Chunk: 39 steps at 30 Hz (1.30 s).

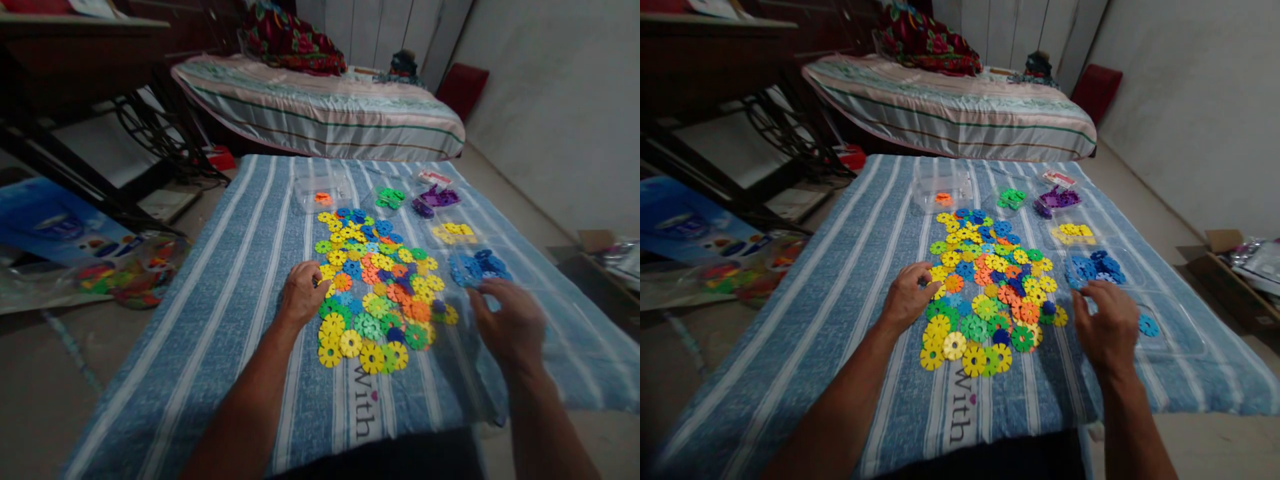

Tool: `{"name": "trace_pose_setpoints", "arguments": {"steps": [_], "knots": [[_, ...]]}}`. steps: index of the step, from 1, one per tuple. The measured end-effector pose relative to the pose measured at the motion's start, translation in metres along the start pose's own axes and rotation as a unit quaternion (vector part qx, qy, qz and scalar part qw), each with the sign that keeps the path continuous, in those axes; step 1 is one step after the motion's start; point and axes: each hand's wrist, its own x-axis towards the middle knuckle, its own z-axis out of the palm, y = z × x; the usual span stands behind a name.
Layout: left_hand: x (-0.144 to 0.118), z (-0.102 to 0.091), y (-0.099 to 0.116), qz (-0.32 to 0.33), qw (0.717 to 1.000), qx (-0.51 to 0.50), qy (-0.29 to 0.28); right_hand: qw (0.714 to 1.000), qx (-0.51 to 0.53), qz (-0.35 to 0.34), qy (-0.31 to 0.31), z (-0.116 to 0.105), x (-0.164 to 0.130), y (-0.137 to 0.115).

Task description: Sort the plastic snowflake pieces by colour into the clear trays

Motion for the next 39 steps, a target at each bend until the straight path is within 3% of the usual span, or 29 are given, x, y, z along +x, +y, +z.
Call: {"name": "trace_pose_setpoints", "arguments": {"steps": [3,5,9,15,21,25,32,39], "knots": [[0.0,0.001,0.0,-0.002,1.0,0.002,0.002,0.991,-0.129,0.029,0.002,-0.022,-0.001,0.032],[0.0,0.001,0.0,-0.002,1.0,0.007,0.005,0.99,-0.139,0.03,-0.009,-0.024,-0.004,0.029],[0.001,0.001,0.0,0.006,1.0,0.015,0.007,0.998,0.023,-0.027,-0.048,0.003,-0.013,-0.022],[0.001,-0.002,-0.001,0.017,1.0,0.015,-0.003,0.961,0.195,-0.106,-0.167,0.051,-0.022,-0.102],[-0.001,-0.004,0.002,0.03,0.999,0.021,-0.023,0.951,0.152,-0.11,-0.245,0.067,-0.017,-0.133],[-0.003,-0.008,0.008,0.052,0.996,0.02,-0.069,0.944,0.115,-0.105,-0.289,0.069,-0.016,-0.143],[-0.004,-0.016,0.007,0.034,0.986,0.004,-0.166,0.944,0.181,-0.093,-0.261,0.073,-0.019,-0.139],[-0.002,-0.017,0.008,0.038,0.983,-0.002,-0.182,0.943,0.251,-0.09,-0.2,0.066,-0.017,-0.131]]}}
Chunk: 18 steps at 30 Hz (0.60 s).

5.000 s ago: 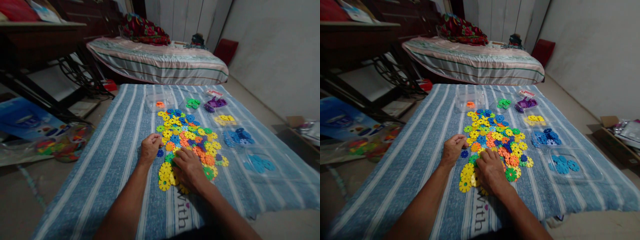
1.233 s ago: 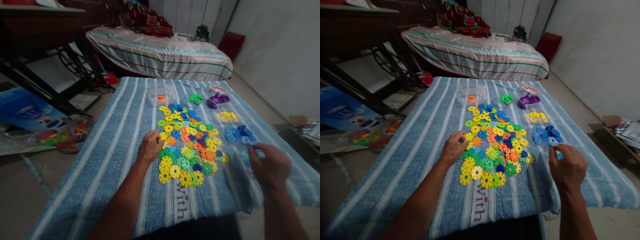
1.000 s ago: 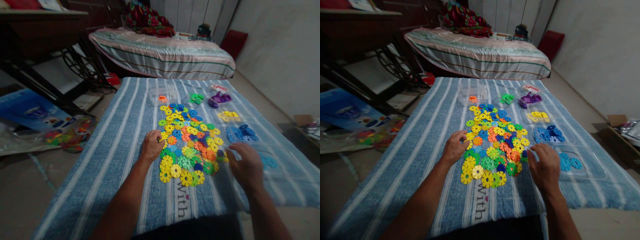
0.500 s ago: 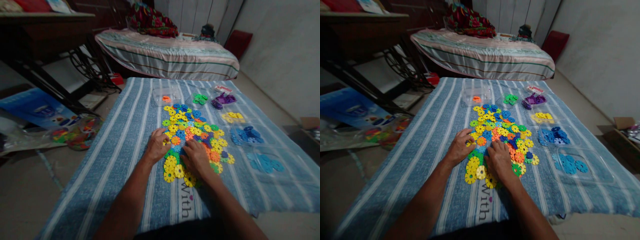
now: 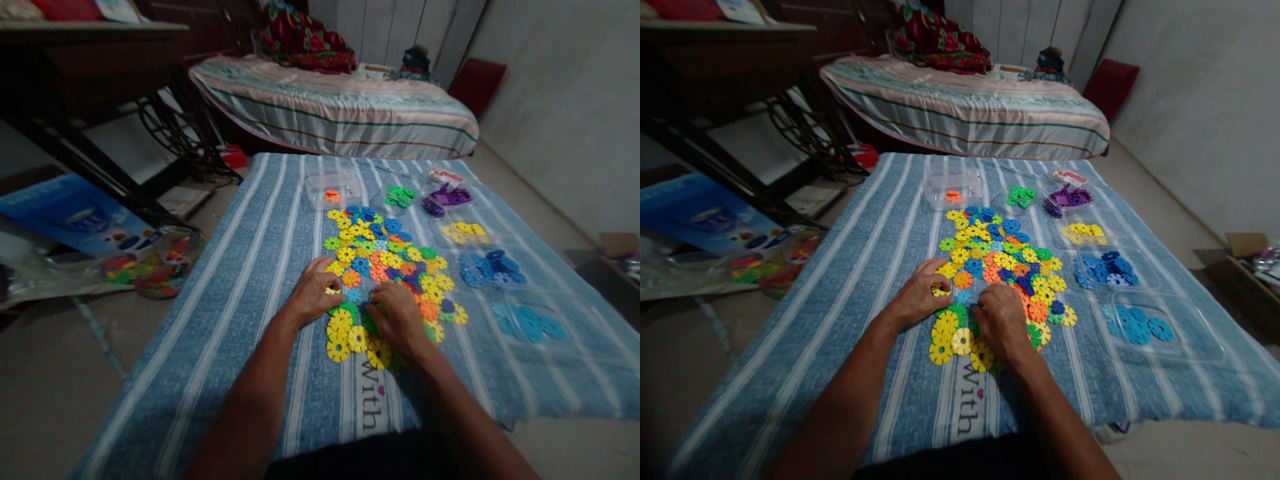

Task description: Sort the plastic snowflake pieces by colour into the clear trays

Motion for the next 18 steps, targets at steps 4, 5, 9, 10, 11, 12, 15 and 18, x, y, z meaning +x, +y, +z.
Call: {"name": "trace_pose_setpoints", "arguments": {"steps": [4,5,9,10,11,12,15,18], "knots": [[0.001,-0.003,0.003,-0.003,1.0,-0.004,-0.013,0.996,-0.057,0.026,0.06,-0.039,-0.009,0.016],[0.001,-0.004,0.003,-0.005,1.0,-0.004,-0.016,0.992,-0.084,0.039,0.085,-0.053,-0.013,0.024],[0.002,-0.004,0.002,-0.006,1.0,-0.004,-0.023,0.951,-0.242,0.103,0.165,-0.113,-0.034,0.064],[0.002,-0.004,0.002,-0.004,1.0,-0.004,-0.025,0.932,-0.29,0.127,0.179,-0.125,-0.04,0.074],[0.002,-0.004,0.001,-0.001,1.0,-0.005,-0.026,0.916,-0.326,0.147,0.184,-0.135,-0.045,0.082],[0.001,-0.004,0.001,0.002,1.0,-0.006,-0.026,0.904,-0.351,0.16,0.184,-0.142,-0.05,0.088],[0.001,-0.006,0.001,0.005,0.999,-0.01,-0.033,0.9,-0.364,0.165,0.177,-0.141,-0.054,0.09],[0.001,-0.01,0.002,0.004,0.999,-0.015,-0.05,0.932,-0.298,0.13,0.161,-0.116,-0.046,0.072]]}}
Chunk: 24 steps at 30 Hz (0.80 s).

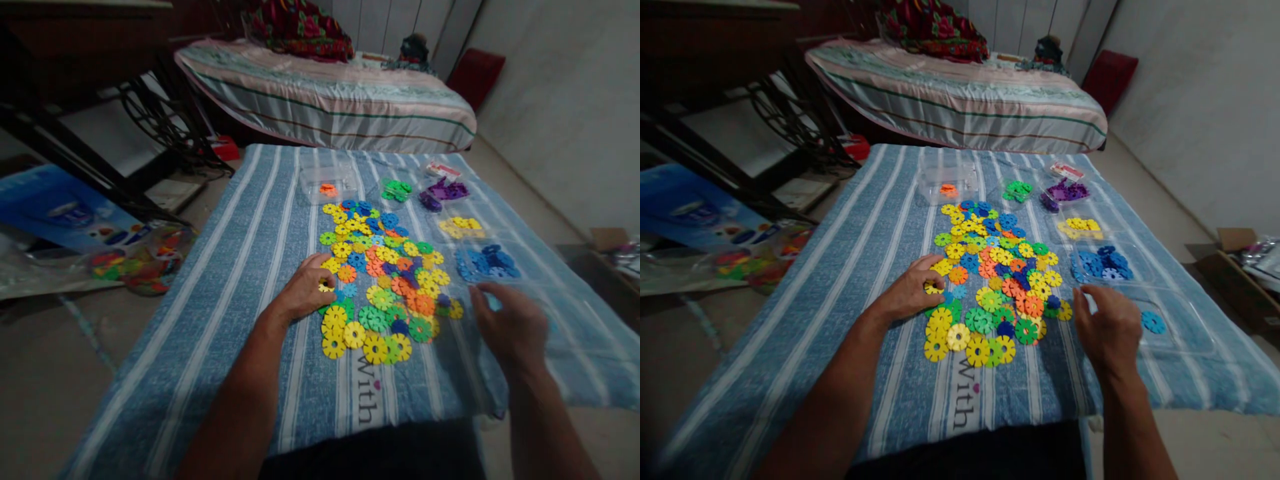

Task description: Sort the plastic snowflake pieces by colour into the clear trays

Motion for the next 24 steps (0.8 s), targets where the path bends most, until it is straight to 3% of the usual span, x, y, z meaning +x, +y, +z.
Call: {"name": "trace_pose_setpoints", "arguments": {"steps": [4,9,15,20,24], "knots": [[-0.001,-0.005,0.001,0.003,1.0,-0.003,-0.017,0.986,0.135,-0.064,-0.067,0.016,-0.005,-0.057],[-0.002,-0.008,0.0,0.006,0.999,-0.003,-0.032,0.955,0.22,-0.131,-0.149,0.035,-0.01,-0.109],[-0.003,-0.01,-0.001,0.012,0.999,-0.018,-0.033,0.928,0.253,-0.169,-0.216,0.055,-0.005,-0.147],[-0.003,-0.009,-0.003,0.015,0.999,-0.024,-0.027,0.931,0.197,-0.179,-0.251,0.064,-0.002,-0.173],[-0.003,-0.007,-0.003,0.01,1.0,-0.021,-0.02,0.929,0.185,-0.182,-0.263,0.069,-0.004,-0.18]]}}
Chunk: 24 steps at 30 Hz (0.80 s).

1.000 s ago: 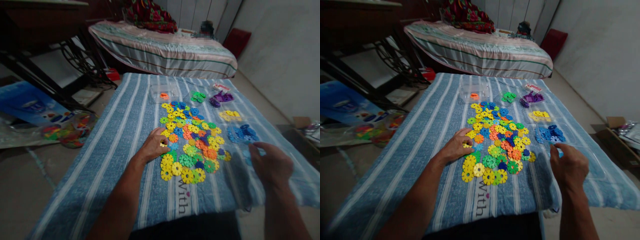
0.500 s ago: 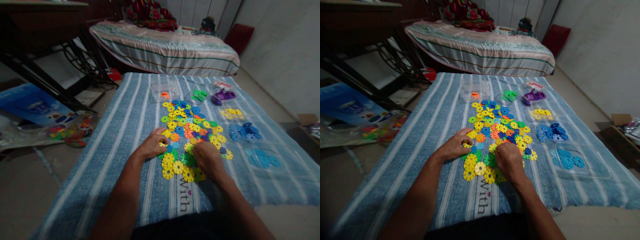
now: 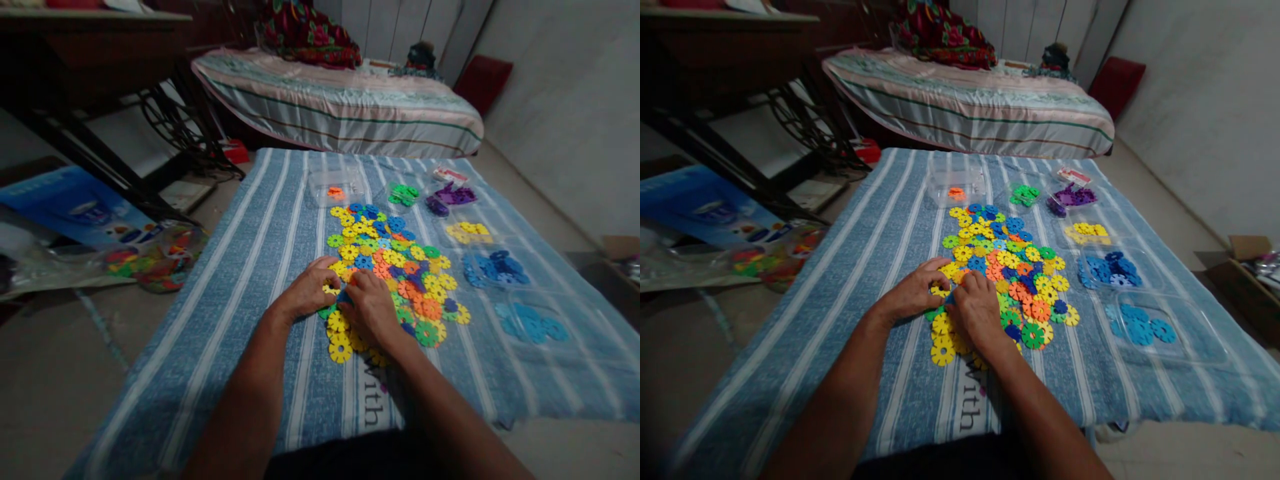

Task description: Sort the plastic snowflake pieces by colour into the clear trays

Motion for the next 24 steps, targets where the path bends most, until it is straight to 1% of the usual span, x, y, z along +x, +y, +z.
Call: {"name": "trace_pose_setpoints", "arguments": {"steps": [4,8,11,13,14,16,19,20,22,24], "knots": [[0.001,0.0,0.0,-0.006,1.0,0.002,-0.007,0.999,0.045,-0.002,0.02,0.002,-0.002,0.003],[0.001,0.0,0.0,-0.002,1.0,0.002,-0.002,0.992,0.112,0.001,0.066,0.001,-0.003,0.004],[0.001,0.0,-0.001,0.001,1.0,0.002,0.0,0.982,0.148,-0.003,0.115,-0.007,-0.008,0.01],[0.001,0.001,-0.002,-0.001,1.0,0.0,0.002,0.976,0.149,0.013,0.157,-0.021,-0.015,0.024],[0.001,0.001,-0.002,-0.003,1.0,-0.001,0.002,0.973,0.138,0.029,0.182,-0.03,-0.021,0.035],[0.001,0.002,-0.002,-0.007,1.0,-0.002,-0.002,0.965,0.084,0.072,0.237,-0.052,-0.038,0.062],[0.002,0.002,-0.001,-0.013,1.0,0.001,-0.004,0.943,-0.045,0.133,0.301,-0.09,-0.072,0.111],[0.002,0.002,0.0,-0.015,1.0,0.003,-0.005,0.936,-0.099,0.152,0.302,-0.102,-0.084,0.126],[0.002,0.002,0.001,-0.018,1.0,0.009,-0.006,0.908,-0.202,0.202,0.308,-0.121,-0.106,0.15],[0.002,0.003,0.002,-0.023,1.0,0.014,-0.002,0.887,-0.263,0.238,0.295,-0.13,-0.118,0.162]]}}
